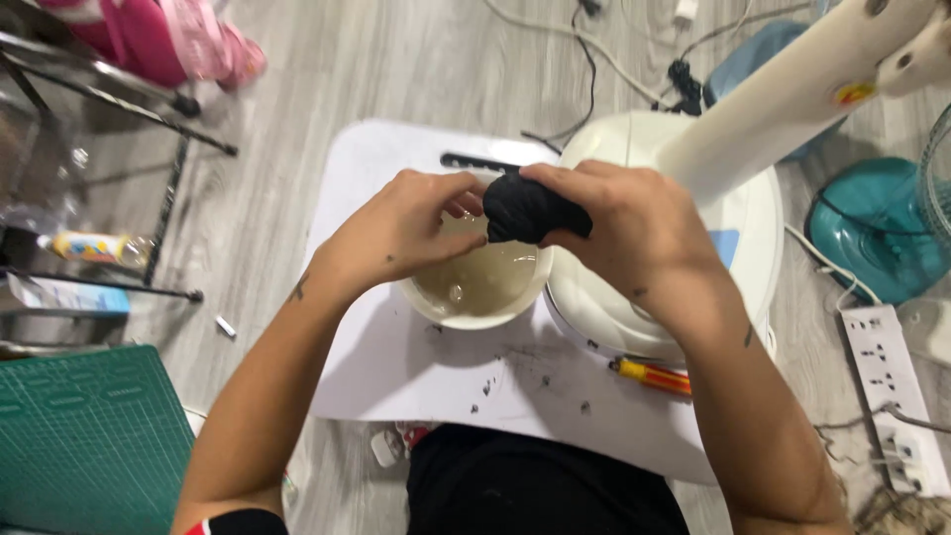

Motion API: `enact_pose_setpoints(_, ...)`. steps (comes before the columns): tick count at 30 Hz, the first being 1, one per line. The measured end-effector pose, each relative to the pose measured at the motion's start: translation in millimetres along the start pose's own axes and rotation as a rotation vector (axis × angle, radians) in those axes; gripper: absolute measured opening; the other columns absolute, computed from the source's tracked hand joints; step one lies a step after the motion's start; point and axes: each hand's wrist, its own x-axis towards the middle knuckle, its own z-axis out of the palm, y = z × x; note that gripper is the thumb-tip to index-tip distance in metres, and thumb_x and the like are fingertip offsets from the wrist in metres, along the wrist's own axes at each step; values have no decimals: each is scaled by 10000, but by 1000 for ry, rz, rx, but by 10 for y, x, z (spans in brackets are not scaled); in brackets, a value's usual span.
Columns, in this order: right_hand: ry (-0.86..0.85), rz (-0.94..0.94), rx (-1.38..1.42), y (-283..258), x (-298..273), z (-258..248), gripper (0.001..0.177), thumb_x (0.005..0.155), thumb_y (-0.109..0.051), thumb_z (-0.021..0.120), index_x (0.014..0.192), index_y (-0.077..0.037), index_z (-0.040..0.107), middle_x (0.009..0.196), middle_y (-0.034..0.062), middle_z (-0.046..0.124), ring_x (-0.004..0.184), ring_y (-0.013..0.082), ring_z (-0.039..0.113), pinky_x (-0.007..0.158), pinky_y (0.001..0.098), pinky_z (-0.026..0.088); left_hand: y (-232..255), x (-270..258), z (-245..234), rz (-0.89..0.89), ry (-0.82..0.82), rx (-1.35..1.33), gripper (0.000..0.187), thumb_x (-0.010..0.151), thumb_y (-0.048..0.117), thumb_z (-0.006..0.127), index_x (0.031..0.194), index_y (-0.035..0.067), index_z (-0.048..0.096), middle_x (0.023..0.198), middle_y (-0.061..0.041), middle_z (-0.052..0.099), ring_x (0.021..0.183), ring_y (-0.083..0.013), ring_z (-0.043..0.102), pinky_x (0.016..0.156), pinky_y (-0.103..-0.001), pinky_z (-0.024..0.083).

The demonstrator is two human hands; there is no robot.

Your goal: Cleaning the base and motor housing of an electric fan using a cloth and a bowl of liquid

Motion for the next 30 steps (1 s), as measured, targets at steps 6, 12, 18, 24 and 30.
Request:
enact_pose_setpoints(6,-7,-48,385,-12,88,-32,656,635,-15,862,1263,-91,688,1052,69,801,709,160,756,668,297,606,-63,28,51,-44,-31,-28,440,747,202,830,1152,72,718,933,-85,808,819,-190,776,708,-299,624)
enact_pose_setpoints(12,-295,297,835,176,144,263,504,867,-175,751,1349,-93,632,579,199,666,341,258,635,287,312,526,-138,-38,-13,32,-25,-184,710,865,208,794,1483,68,475,1325,-189,662,1142,-395,683,922,-479,605)
enact_pose_setpoints(18,-402,228,978,164,202,511,574,873,-125,756,1399,-47,539,515,135,612,282,193,547,243,269,447,-193,-83,24,71,27,-141,365,963,168,682,1323,122,653,1113,-112,740,1000,-300,728,829,-388,608)
enact_pose_setpoints(24,-338,146,813,195,270,658,575,788,-188,849,1307,-108,615,784,180,698,342,195,615,300,222,513,-117,-55,-12,113,79,-77,238,1011,246,621,1189,118,713,905,-105,754,836,-287,754,738,-366,615)
enact_pose_setpoints(30,-261,120,594,-61,144,469,603,791,-330,846,1319,-147,618,1029,185,772,980,410,743,857,496,612,-91,-68,36,22,92,-20,245,1016,301,597,1129,105,691,742,-101,739,683,-279,735,657,-357,592)
